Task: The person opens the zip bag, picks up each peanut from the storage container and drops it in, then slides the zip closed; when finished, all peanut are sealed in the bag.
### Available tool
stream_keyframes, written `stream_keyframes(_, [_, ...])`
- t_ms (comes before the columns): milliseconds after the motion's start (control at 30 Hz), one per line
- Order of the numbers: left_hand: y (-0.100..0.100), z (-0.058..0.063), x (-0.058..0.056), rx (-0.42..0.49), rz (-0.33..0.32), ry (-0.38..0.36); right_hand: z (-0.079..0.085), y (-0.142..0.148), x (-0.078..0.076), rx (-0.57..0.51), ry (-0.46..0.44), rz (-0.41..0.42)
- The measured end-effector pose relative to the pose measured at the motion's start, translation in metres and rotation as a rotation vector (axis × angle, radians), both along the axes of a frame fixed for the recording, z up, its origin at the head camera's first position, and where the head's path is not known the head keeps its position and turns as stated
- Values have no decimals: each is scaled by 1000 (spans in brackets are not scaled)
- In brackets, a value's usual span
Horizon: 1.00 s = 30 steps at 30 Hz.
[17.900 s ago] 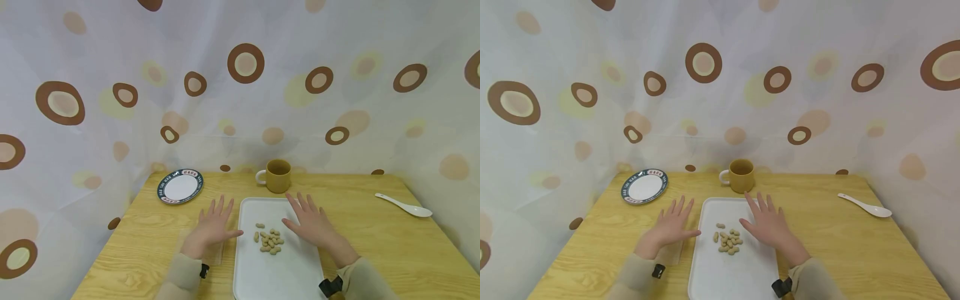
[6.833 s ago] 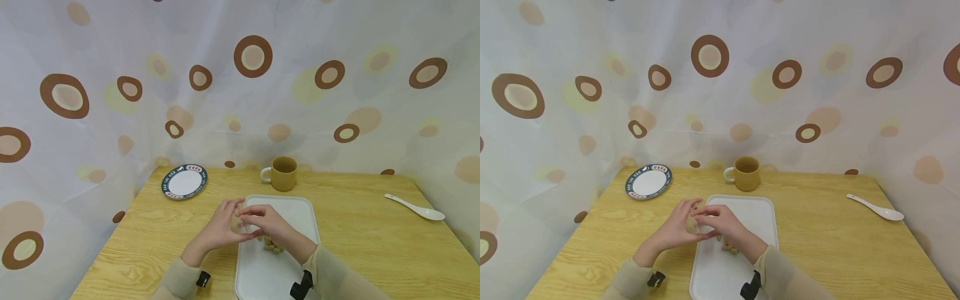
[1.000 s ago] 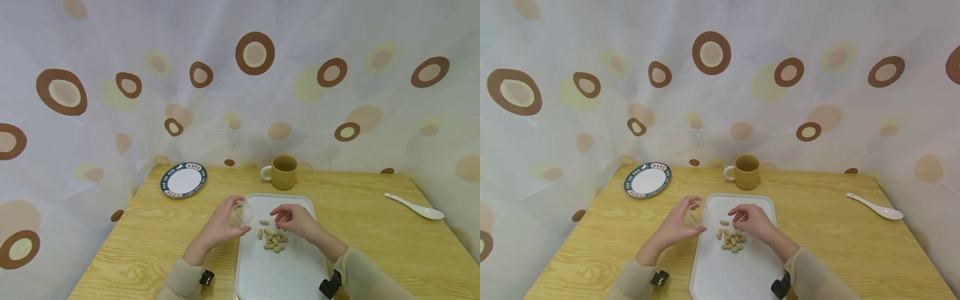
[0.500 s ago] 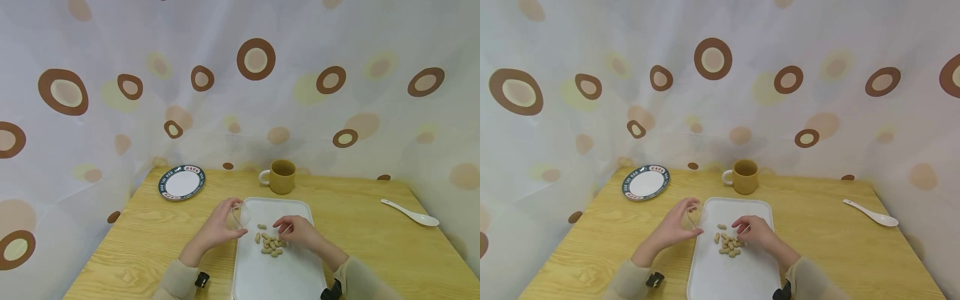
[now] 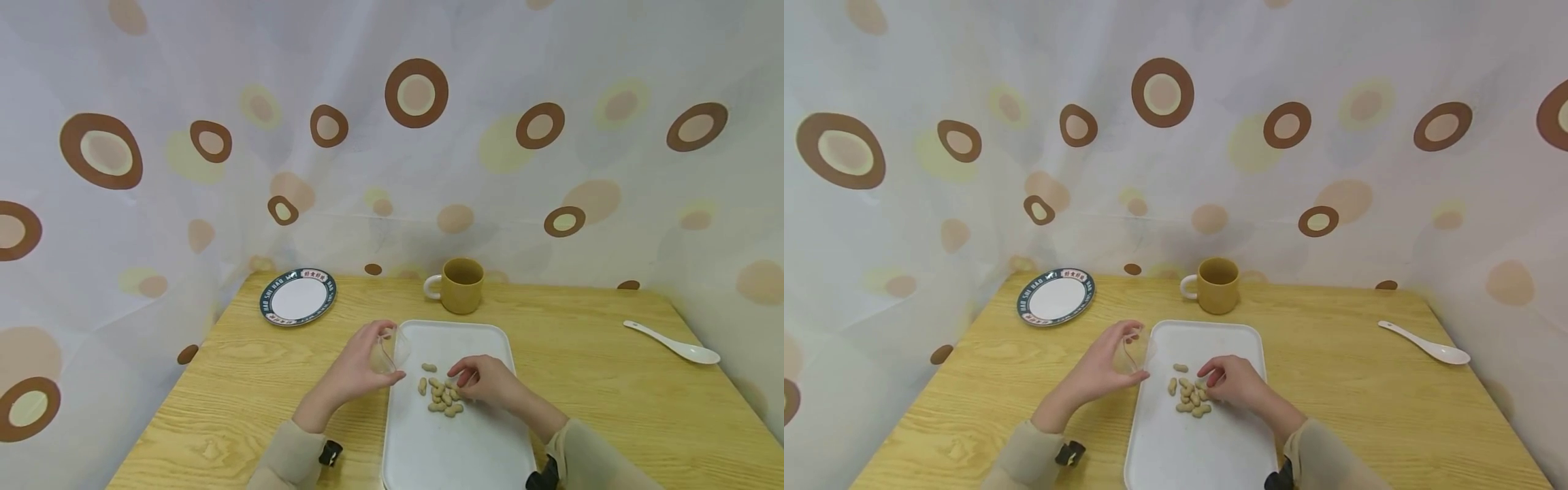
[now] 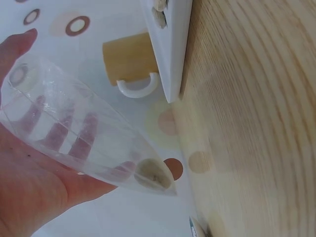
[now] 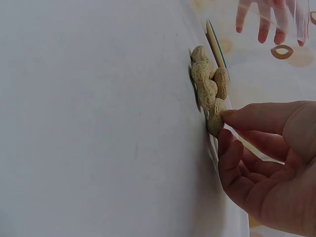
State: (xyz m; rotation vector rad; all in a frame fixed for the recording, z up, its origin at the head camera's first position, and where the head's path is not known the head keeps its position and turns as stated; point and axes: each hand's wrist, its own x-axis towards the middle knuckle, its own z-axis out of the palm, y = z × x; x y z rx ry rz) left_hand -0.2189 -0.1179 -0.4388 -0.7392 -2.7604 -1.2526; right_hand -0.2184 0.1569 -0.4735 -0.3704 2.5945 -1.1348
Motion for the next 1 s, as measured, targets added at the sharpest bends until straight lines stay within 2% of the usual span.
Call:
stream_keyframes(433, [1, 0, 0, -8, 1, -29, -2, 1, 0, 60, -29, -36])
stream_keyframes(633, [1, -3, 0, -1, 0, -21, -3, 3, -1, 50, -43, -20])
stream_keyframes(1000, [1, -5, 2, 6, -8, -34, 13, 11, -5, 4, 14, -10])
